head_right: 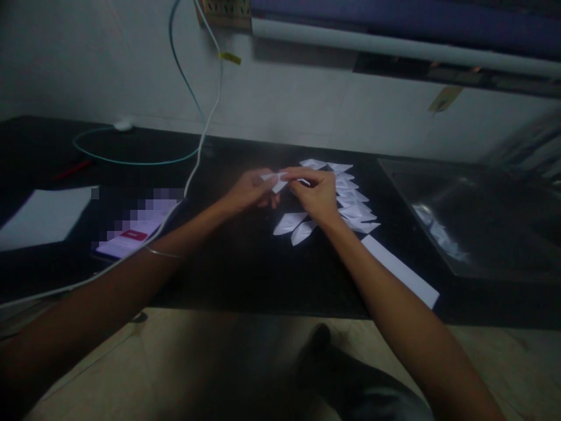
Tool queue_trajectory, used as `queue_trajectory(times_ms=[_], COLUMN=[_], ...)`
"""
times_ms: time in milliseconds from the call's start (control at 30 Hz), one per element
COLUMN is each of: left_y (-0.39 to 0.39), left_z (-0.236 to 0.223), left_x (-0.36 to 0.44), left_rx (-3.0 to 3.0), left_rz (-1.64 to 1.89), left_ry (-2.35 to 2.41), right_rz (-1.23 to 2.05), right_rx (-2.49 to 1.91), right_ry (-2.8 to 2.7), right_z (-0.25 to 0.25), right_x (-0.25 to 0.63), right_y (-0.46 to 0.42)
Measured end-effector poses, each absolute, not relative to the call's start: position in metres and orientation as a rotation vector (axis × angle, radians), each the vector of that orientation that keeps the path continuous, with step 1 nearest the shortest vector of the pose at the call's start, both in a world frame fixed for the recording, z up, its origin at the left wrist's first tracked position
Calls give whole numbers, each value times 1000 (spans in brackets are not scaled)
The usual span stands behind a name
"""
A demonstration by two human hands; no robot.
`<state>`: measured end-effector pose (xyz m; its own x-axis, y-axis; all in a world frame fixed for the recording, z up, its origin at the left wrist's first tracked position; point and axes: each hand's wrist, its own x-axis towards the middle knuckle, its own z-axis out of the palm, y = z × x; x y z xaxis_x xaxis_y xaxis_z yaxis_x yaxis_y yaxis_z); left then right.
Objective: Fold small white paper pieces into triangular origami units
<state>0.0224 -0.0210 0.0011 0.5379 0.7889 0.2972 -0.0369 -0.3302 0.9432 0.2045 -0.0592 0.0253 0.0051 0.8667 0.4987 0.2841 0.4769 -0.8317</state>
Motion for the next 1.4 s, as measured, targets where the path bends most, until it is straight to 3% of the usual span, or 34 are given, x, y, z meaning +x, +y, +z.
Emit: queue_trajectory(times_ms=[300,633,967,1400], left_y=[-23,-28,-24,-16], left_z=[7,7,6,0], left_x=[19,21,20,18], left_rx=[1777,1790,1836,1711], left_rz=[1016,914,949,959], left_ry=[583,668,759,642], right_rz=[846,627,837,810], right_rx=[-1061,-1093,-1097,-1040], right_ry=[-1492,-1559,-1523,-1383], right_z=[19,13,19,13], right_x=[209,214,208,208], right_y=[-50,-45,-51,-46])
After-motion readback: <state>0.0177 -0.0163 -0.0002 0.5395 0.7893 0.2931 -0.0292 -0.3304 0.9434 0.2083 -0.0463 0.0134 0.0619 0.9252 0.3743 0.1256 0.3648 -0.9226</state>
